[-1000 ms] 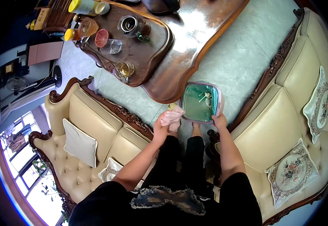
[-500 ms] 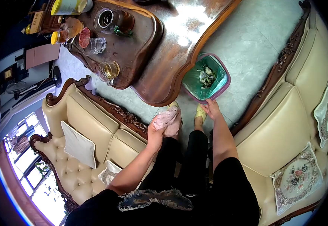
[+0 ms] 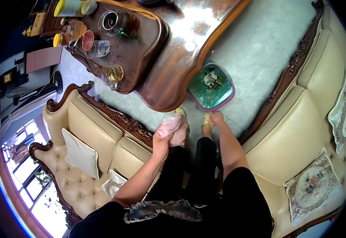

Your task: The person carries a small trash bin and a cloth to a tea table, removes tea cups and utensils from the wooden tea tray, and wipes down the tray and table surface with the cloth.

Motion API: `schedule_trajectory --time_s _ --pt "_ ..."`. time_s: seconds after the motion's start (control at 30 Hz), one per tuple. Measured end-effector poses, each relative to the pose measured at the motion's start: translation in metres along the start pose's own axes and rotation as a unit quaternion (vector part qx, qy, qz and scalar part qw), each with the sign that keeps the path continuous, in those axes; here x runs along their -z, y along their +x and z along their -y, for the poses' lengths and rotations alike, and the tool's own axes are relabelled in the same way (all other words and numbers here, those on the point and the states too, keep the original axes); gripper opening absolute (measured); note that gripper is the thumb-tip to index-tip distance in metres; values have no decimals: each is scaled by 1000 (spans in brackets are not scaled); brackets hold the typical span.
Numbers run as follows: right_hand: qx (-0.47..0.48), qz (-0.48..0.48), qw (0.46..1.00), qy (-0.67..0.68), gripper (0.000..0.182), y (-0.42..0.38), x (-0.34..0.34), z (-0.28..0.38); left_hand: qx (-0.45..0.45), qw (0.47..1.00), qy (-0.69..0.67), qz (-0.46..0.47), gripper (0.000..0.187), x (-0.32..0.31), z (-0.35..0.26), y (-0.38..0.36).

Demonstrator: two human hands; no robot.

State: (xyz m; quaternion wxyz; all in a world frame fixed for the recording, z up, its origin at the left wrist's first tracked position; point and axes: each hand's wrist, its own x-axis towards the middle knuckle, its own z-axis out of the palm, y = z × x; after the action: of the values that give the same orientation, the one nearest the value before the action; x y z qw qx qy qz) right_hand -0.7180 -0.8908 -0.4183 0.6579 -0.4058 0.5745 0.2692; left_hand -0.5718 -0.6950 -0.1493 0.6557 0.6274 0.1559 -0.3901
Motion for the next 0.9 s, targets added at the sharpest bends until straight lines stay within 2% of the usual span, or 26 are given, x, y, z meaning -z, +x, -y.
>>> schedule_trajectory --time_s 0.03,0.1,0.17,0.2,0.23,0.27,0.3,0.33,0.37,0.4,0.47,0.5,0.53,0.57,0.6,0.63,0.7,0.73,0.8,0.83,0.9 --pt "17 -22 994 -107 36 3 5 -7 3 1000 -13 -11 43 -5 -2 -1" --pt "154 -56 974 -159 43 -2 9 -27 6 1000 -22 -3 42 -15 -13 1" --pt "148 67 981 102 50 -77 5 14 23 999 -43 15 40 -29 -26 4" --pt "134 156 959 194 51 -128 6 47 21 998 -52 20 40 -32 -31 7" --pt "115 244 921 282 52 -172 5 74 63 996 -11 68 41 -33 -34 12" --pt "115 240 924 275 52 -198 0 90 105 987 31 115 41 -33 -38 16" --pt "134 321 878 329 53 -220 -5 102 124 975 73 169 47 -36 -46 21" --pt "149 398 822 379 55 -232 -10 107 125 975 65 169 47 -41 -43 23" --pt "142 314 890 300 51 -235 -15 109 19 977 102 184 52 -47 -39 25" --pt "141 312 892 295 51 -239 -18 121 -89 967 140 194 57 -51 -39 28" --pt "139 215 947 195 46 -244 -24 163 -268 915 295 67 66 -60 -73 29" --pt "188 143 952 193 39 -246 -23 184 -142 964 225 24 68 -67 -107 20" --pt "304 71 927 210 38 -250 -27 209 -192 959 205 -27 66 -57 -110 25" --pt "372 -50 916 139 37 -251 -25 234 -205 954 217 -43 63 -45 -116 27" --pt "387 -118 909 97 40 -256 -24 265 -217 947 229 -59 60 -32 -120 29" --pt "471 -179 864 15 45 -256 -23 289 -217 948 227 -61 60 -21 -121 28" --pt "622 -244 737 -104 56 -225 -25 328 -186 938 281 -76 52 0 -118 24" --pt "623 -242 736 -106 56 -218 -31 342 -186 939 279 -79 52 8 -114 23" --pt "615 -272 654 -347 64 -205 -46 364 -215 916 327 -85 48 25 -108 23" --pt "614 -270 655 -347 64 -200 -51 372 -224 914 327 -90 46 29 -107 23" --pt "547 -313 600 -493 66 -188 -56 385 -226 913 327 -91 45 34 -103 23"
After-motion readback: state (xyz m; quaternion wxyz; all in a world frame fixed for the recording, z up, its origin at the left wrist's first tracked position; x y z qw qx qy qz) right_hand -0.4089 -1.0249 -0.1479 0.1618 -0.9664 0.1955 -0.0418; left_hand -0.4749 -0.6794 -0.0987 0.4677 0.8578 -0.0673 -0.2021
